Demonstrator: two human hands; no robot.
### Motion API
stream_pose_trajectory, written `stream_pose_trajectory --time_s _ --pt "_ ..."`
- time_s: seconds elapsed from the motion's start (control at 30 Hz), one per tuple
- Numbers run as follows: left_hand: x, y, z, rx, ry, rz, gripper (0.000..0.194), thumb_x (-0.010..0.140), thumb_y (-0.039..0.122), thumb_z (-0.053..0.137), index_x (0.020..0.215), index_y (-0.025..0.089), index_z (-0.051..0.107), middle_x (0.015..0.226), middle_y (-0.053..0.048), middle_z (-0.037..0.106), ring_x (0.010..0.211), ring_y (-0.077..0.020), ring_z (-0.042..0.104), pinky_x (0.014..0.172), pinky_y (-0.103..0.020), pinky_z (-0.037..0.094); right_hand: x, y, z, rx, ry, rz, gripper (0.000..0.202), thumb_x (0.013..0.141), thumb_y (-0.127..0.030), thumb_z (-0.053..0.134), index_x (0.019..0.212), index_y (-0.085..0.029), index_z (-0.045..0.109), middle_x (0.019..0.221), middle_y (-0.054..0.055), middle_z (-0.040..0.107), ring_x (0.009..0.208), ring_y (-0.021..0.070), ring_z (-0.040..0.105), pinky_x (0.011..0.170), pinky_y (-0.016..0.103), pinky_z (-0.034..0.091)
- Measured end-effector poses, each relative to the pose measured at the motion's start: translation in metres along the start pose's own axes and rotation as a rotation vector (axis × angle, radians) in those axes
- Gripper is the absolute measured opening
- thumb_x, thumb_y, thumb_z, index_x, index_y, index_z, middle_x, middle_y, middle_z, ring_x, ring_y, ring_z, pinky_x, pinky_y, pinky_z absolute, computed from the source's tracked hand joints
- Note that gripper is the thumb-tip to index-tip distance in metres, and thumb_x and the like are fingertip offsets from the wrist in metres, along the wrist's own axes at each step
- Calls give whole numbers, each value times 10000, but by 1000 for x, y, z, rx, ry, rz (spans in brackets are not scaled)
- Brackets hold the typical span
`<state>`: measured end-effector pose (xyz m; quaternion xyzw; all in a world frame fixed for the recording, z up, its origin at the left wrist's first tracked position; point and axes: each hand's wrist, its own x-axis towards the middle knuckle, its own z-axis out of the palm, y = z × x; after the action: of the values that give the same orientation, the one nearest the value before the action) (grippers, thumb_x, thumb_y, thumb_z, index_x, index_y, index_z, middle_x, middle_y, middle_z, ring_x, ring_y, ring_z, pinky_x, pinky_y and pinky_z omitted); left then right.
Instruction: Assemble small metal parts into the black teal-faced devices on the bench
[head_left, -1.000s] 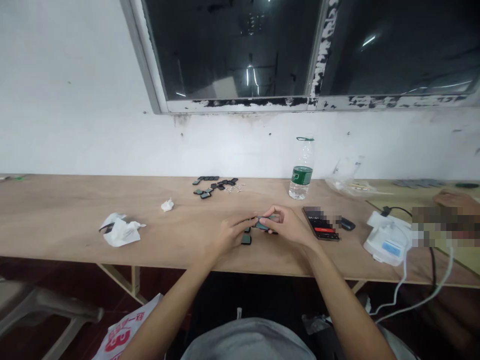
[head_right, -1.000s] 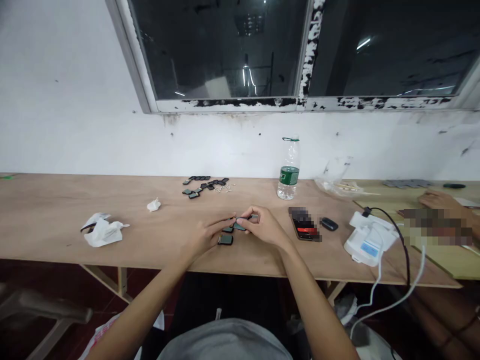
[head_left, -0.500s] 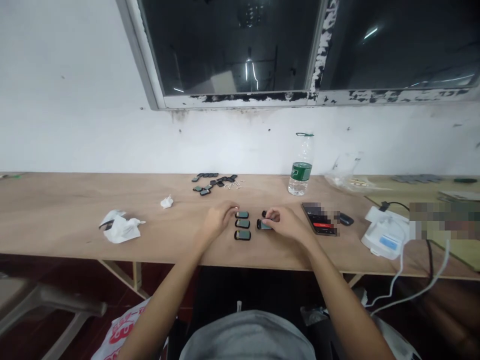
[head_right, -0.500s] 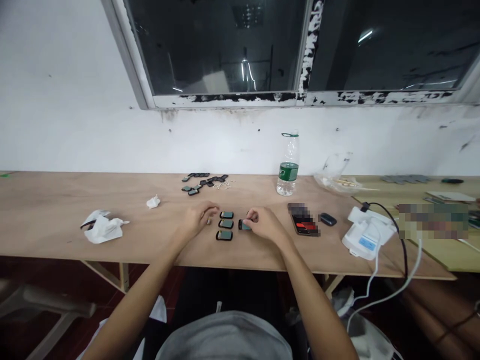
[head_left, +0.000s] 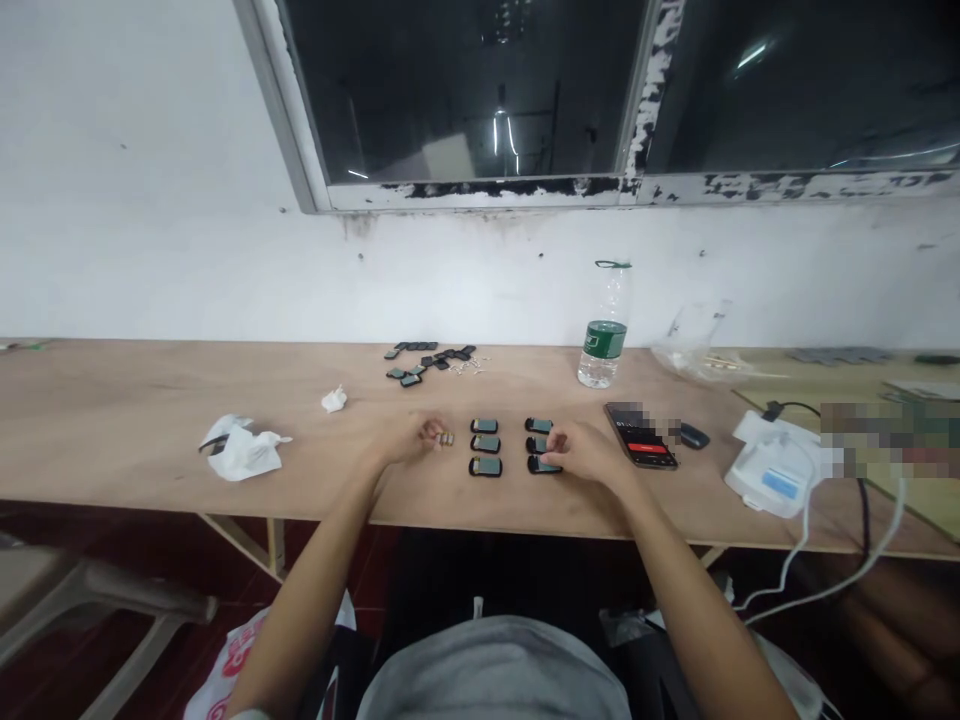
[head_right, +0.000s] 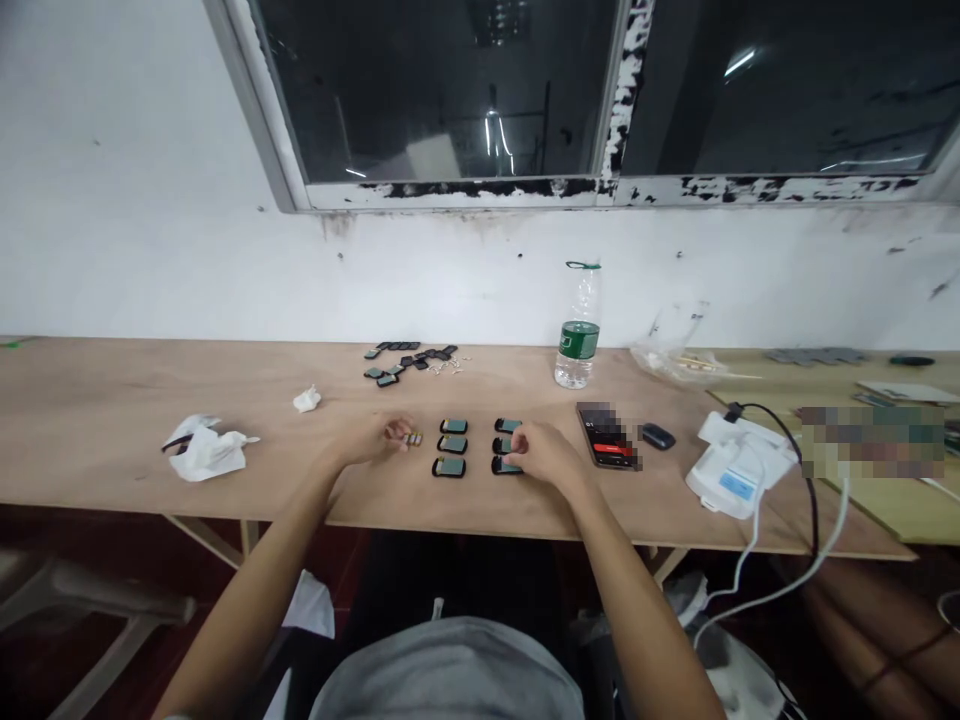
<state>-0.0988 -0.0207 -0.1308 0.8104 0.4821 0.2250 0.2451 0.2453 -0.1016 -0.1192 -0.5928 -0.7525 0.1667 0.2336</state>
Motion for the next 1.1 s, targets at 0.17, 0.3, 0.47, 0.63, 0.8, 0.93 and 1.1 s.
stream_pose_trajectory --time_s 0.17,0.3,0.47,0.63,0.8,0.93,1.1 --pt "1 -4 1 22 -5 37 286 702 257 669 981 194 691 944 -57 715 886 -230 673 793 -338 557 -6 -15 -2 -122 79 -6 121 819 -301 713 807 -187 675 826 54 721 770 205 633 644 273 396" --pt "3 -10 1 32 6 34 322 697 297 681 1000 188 687 974 -70 731 905 -237 676 813 -346 558 -9 -38 6 21 -32 -261 108 892 -265 625 848 -192 691 845 40 719 758 174 628 672 257 413" --pt "3 -12 -2 32 -8 67 325 713 347 701 999 193 694 936 -75 740 827 -231 692 735 -334 561 1 -57 40 16 8 -323 187 953 -303 566 884 -188 697 927 83 712 843 212 636 740 294 423" --pt "-1 -10 -10 86 47 80 336 764 353 675 1050 179 691 996 -93 736 835 -232 689 743 -351 560 9 -57 61 -89 -5 -258 216 930 -358 606 828 -182 676 1006 121 687 889 253 639 743 315 414" --pt "-8 18 -16 146 89 146 287 835 261 593 1091 175 689 1034 -82 720 796 -200 675 740 -331 548 5 -53 54 -3 -26 -224 196 841 -353 714 792 -197 606 856 57 684 734 192 598 627 273 360" --pt "-17 56 -9 114 34 257 243 884 289 595 1078 183 697 1023 -74 727 800 -197 666 725 -316 543 5 -52 48 160 -55 -227 138 809 -265 719 819 -204 595 774 2 673 678 153 585 601 243 367" --pt "-25 90 7 113 -29 444 215 934 281 579 1080 214 722 1048 -61 733 853 -194 677 760 -291 542 7 -56 41 326 25 -228 107 842 -272 658 923 -202 672 809 20 710 713 170 636 641 258 449"
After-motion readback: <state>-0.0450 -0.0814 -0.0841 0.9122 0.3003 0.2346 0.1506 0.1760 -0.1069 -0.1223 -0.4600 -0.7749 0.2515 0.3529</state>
